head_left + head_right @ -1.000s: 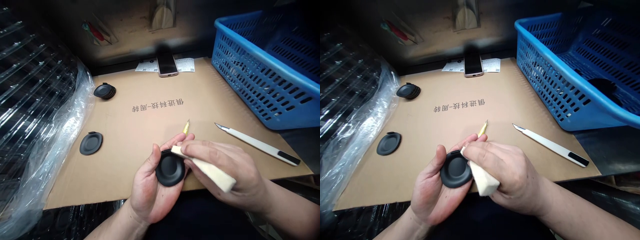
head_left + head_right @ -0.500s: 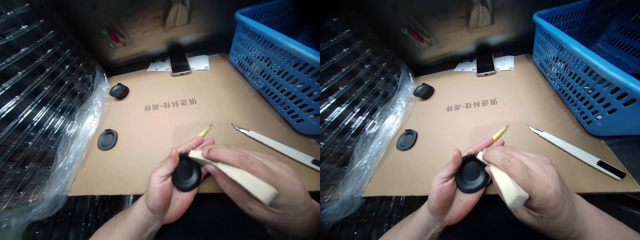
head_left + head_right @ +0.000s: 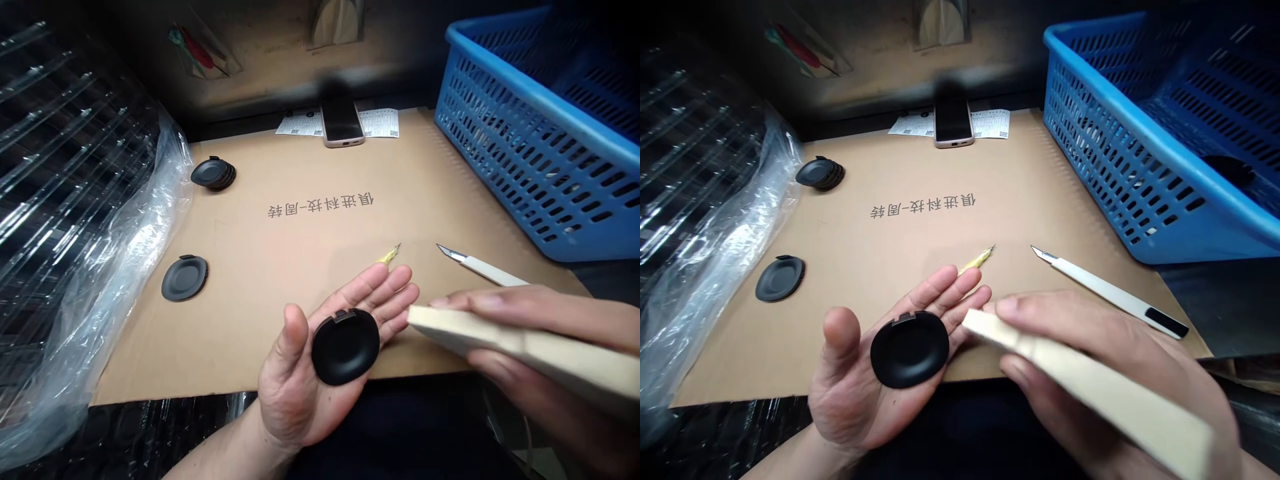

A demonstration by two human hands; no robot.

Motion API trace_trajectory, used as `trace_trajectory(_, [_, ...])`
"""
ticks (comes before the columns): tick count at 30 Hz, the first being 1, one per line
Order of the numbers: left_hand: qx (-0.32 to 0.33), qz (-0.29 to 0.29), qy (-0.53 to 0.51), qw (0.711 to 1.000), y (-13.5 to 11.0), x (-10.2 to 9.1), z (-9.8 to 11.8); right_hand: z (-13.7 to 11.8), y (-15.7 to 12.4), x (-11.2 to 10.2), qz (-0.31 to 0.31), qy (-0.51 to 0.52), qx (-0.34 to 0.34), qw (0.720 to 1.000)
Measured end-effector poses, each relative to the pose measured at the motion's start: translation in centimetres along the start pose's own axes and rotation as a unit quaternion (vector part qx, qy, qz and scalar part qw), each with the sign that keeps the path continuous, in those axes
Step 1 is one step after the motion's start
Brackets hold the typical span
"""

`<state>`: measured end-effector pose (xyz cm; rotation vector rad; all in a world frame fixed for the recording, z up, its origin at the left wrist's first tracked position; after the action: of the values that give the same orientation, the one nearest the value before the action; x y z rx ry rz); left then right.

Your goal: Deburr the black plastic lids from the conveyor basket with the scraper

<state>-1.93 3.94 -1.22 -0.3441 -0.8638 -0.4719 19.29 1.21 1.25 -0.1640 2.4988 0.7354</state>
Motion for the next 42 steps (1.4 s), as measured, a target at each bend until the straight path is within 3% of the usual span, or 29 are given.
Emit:
trace_trajectory(6, [-0.018,0.01,0.002,1.0,-0.2,-0.1,-0.1,-0.6,1.8,2.1,-0.145,0.094,-0.068,0.983])
trace_trajectory(11, [-0.007,0.048,-0.021,0.999,-0.1,-0.5,-0.1,-1.1,1.8,4.5,-0.166,0.191,-0.103,0.962])
trace_trajectory(14, [-0.004,0.055,-0.011,0.998,-0.2,-0.3,-0.1,-1.9,1.8,4.4,-0.2,0.202,-0.135,0.949])
trace_trajectory(16, [0.007,0.066,0.028,0.997,-0.7,0.0,0.3,-1.9,1.7,3.3,-0.179,0.164,-0.124,0.962])
trace_trajectory(19, [0.038,0.121,0.17,0.977,-1.9,-0.2,2.2,-0.7,1.2,1.4,-0.077,0.073,-0.087,0.991])
trace_trajectory(21, [0.076,0.206,0.329,0.918,-2.7,-1.3,4.5,0.6,0.7,0.9,-0.073,-0.001,-0.104,0.992])
trace_trajectory(23, [0.105,0.285,0.506,0.807,-3.2,-3.1,7.0,1.7,0.3,1.2,-0.096,-0.071,-0.122,0.985])
trace_trajectory(26, [0.113,0.288,0.724,0.616,-3.2,-5.6,9.6,2.6,0.4,2.6,-0.101,-0.151,-0.08,0.98])
trace_trajectory(28, [0.132,0.267,0.794,0.53,-3.2,-6.7,10.1,2.5,0.6,3.6,-0.116,-0.193,-0.063,0.972])
trace_trajectory(32, [0.146,0.275,0.838,0.449,-4.5,-6.6,8.9,2.3,1.2,4.8,-0.138,-0.199,-0.107,0.964])
trace_trajectory(36, [0.11,0.226,0.886,0.389,-5.6,-6.1,7.9,3.5,2.9,4.9,-0.101,-0.188,-0.075,0.974])
trace_trajectory(42, [0.129,0.33,0.877,0.323,-5.9,-7.9,13.2,3.8,6.2,5.7,-0.123,-0.203,-0.105,0.966])
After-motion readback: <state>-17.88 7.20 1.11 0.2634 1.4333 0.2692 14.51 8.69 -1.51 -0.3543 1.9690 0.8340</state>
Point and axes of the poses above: each hand's wrist, its own y-axis towards the middle knuckle, its own x-axis out of the palm, z = x × y, the point moved 2 cm from there along y, towards the middle knuckle, and after that the axes turned 12 degrees about y, right-handed, at the moved point
